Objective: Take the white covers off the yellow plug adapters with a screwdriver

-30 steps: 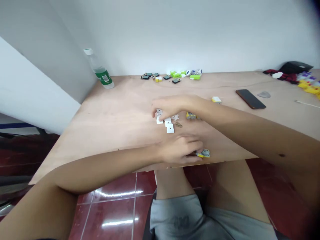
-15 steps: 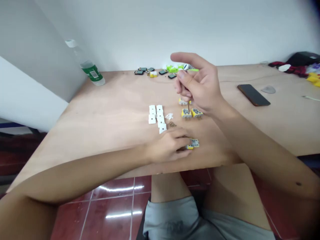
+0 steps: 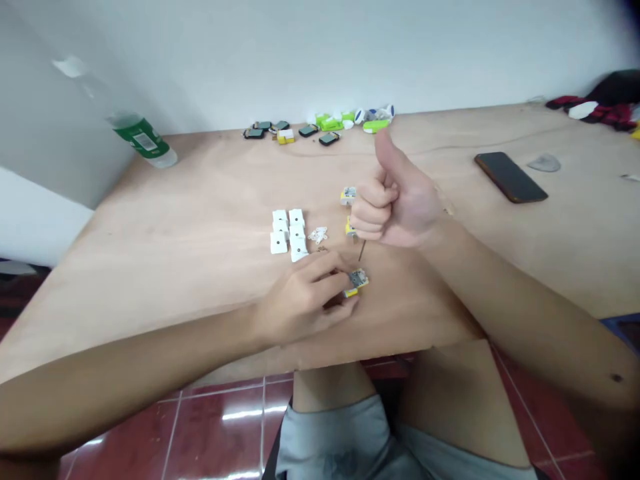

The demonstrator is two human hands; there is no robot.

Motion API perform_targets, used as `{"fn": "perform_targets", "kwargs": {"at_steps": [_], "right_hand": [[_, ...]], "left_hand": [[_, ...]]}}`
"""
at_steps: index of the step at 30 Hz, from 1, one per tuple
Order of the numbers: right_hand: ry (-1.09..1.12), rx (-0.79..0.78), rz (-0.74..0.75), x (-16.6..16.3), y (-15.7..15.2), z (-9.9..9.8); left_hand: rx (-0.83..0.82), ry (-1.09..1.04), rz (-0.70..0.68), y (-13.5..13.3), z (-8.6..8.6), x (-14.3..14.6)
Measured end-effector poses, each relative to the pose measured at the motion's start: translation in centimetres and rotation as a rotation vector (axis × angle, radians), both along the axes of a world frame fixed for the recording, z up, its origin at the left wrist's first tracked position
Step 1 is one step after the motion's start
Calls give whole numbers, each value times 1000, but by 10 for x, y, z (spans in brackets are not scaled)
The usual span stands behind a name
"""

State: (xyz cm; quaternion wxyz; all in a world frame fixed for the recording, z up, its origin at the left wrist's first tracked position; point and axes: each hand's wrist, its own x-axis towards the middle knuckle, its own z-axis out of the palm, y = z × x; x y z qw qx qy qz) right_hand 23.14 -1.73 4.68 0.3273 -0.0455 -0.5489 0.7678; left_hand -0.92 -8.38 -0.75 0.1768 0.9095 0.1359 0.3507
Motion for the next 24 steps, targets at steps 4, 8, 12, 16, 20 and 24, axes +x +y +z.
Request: {"fn": "perform_targets", "kwargs": {"at_steps": [4,8,12,16,20,24], "right_hand": [[46,-1,126,-1,0,-3],[24,14,106,-5,-6,1],[66,1,-16,-10,-13,3],[36,-53,-153,-19,-18,3],[68,-25,-152,-22,-20,2],[49,-35,-96,-19,-17,3]], "left_hand": [[7,30,39,1,4,0],[-1,20,23,1,6,-2],[2,36,9,1,6,-2],[6,27,7,2,5,-1],[18,39,24,2,5,-1],[26,47,29,2,4,-2]]}}
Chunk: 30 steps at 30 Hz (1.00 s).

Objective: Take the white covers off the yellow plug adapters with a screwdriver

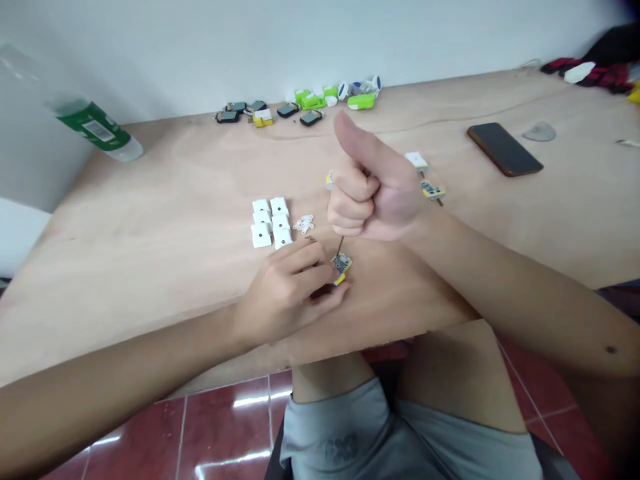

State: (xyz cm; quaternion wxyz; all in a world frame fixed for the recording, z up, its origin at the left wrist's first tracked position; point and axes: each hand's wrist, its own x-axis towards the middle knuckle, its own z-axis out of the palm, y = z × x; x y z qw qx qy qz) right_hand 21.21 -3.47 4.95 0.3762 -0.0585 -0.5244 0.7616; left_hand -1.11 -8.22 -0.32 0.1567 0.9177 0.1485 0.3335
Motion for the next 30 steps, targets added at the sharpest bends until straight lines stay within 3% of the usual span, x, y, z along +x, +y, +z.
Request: {"fn": "perform_targets", "kwargs": {"at_steps": [6,11,15,20,24,30], "right_hand": [[24,71,43,-1,7,-6],[-10,51,-24,-1,8,-9],[16,37,12,3,11,-11],[-34,-72,0,7,7,-6],[-66,-105,-46,9,2,0],[-117,-108,4,16,-2,3]], "left_hand": [[-5,4,0,1,0,0],[1,-1,2,1,0,1],[8,-8,5,1,0,2],[-5,-14,6,0,0,2],[3,-22,0,0,-1,2],[-1,-17,6,1,-2,1]]}}
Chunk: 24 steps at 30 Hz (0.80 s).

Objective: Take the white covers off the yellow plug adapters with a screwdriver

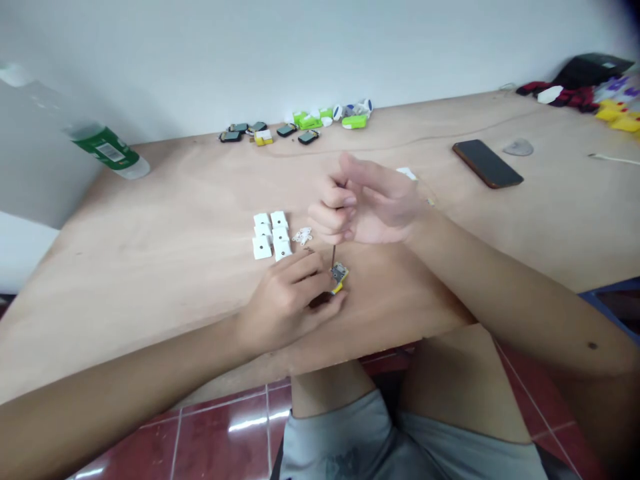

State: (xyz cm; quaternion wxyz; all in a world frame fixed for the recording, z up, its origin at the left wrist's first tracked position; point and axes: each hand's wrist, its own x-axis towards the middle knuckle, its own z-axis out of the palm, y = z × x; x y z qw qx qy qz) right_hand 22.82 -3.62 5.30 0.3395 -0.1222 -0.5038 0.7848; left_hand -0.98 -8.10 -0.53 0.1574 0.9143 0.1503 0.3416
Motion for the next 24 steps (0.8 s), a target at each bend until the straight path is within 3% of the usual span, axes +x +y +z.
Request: {"fn": "perform_targets", "kwargs": {"at_steps": [10,24], "right_hand": [[-42,167,49,-1,5,-7],[-70,256,42,1,5,-9]], "left_hand": [[12,-10,-7,1,1,1],[16,-5,1,1,0,0]]}}
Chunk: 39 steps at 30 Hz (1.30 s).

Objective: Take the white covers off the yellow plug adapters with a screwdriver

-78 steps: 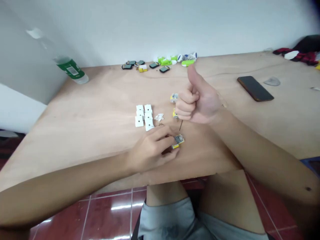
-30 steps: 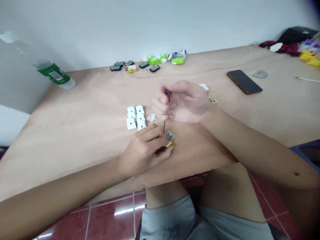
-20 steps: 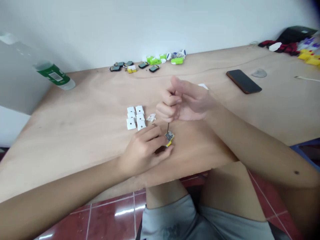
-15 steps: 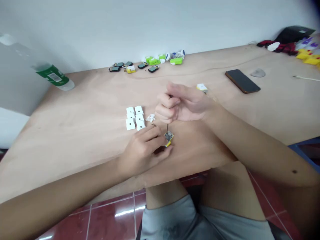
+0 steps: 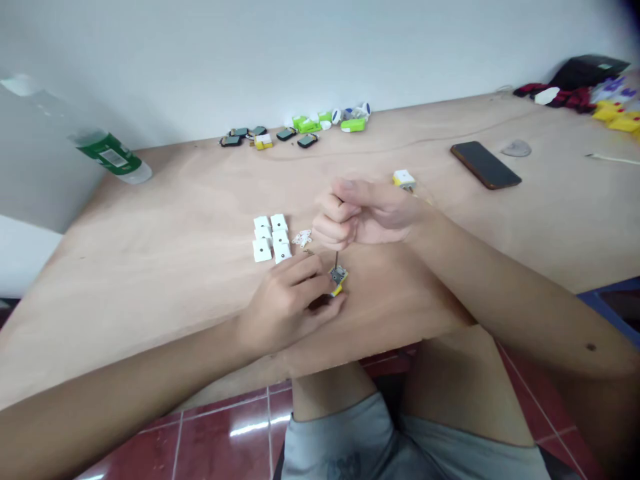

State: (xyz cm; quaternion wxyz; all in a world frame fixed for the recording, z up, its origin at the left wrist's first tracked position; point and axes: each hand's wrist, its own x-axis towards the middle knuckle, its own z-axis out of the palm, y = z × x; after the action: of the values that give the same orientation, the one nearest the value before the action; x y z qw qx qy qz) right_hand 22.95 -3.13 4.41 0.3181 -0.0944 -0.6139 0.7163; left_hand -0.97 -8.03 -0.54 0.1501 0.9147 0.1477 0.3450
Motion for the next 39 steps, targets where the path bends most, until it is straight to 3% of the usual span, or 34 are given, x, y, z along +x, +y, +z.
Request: {"fn": "perform_targets", "kwargs": {"at_steps": [9,14,18,27,33,39], "right_hand": [[9,-4,51,1,2,0],[64,80,117,-6,5,-5],[-12,100,45,-13,-3,0],[-24,-26,109,-7,-5,7],[19,227,125,-1,1,-4],[7,257,90,3,6,-5]], "left_hand": [[-6,-3,-4,-1,1,1],[-7,1,2,-1,2,1],[-6,-10,7,-2,0,0],[46,-37,13,-1,-2,0],[24,-40,16,-3,-1,-1],[40,-28,27,-4,1,-1]]}}
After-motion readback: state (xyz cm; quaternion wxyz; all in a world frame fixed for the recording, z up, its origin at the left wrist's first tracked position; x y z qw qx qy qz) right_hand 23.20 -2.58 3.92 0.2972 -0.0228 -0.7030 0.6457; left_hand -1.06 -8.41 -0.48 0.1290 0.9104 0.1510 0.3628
